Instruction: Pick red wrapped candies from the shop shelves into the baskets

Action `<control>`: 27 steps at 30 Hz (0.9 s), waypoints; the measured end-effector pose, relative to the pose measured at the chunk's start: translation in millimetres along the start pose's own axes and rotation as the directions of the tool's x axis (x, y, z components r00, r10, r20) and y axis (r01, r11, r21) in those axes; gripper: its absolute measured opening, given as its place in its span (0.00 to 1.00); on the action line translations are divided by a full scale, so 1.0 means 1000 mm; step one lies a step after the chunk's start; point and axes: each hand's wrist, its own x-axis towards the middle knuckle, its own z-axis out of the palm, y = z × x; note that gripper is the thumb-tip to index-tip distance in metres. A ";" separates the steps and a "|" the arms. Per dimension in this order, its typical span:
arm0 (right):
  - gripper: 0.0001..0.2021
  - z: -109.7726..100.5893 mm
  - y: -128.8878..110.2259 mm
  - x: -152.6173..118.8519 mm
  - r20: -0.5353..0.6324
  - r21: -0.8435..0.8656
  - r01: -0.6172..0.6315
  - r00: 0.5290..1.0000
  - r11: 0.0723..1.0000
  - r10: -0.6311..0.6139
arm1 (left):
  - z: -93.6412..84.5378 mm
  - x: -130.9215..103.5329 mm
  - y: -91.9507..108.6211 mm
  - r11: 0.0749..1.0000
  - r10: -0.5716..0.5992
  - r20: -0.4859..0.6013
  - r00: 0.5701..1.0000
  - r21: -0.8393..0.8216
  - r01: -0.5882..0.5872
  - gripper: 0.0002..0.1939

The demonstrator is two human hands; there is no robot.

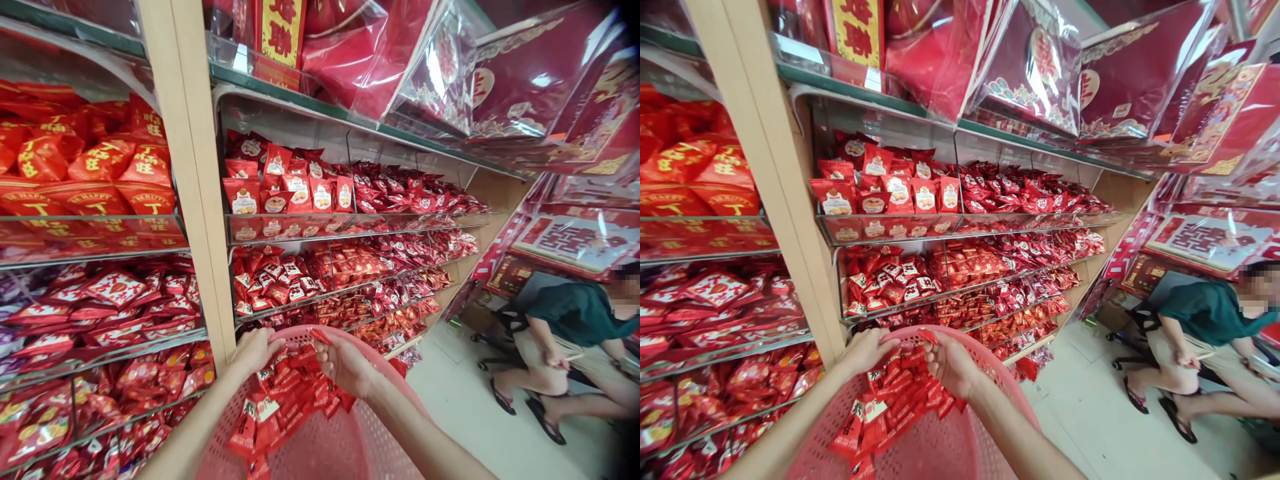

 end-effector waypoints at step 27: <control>0.15 0.011 0.057 -0.018 0.434 -0.842 0.373 0.897 0.390 0.081 | -0.009 -0.002 0.007 1.000 0.012 0.031 0.999 0.017 -0.012 0.24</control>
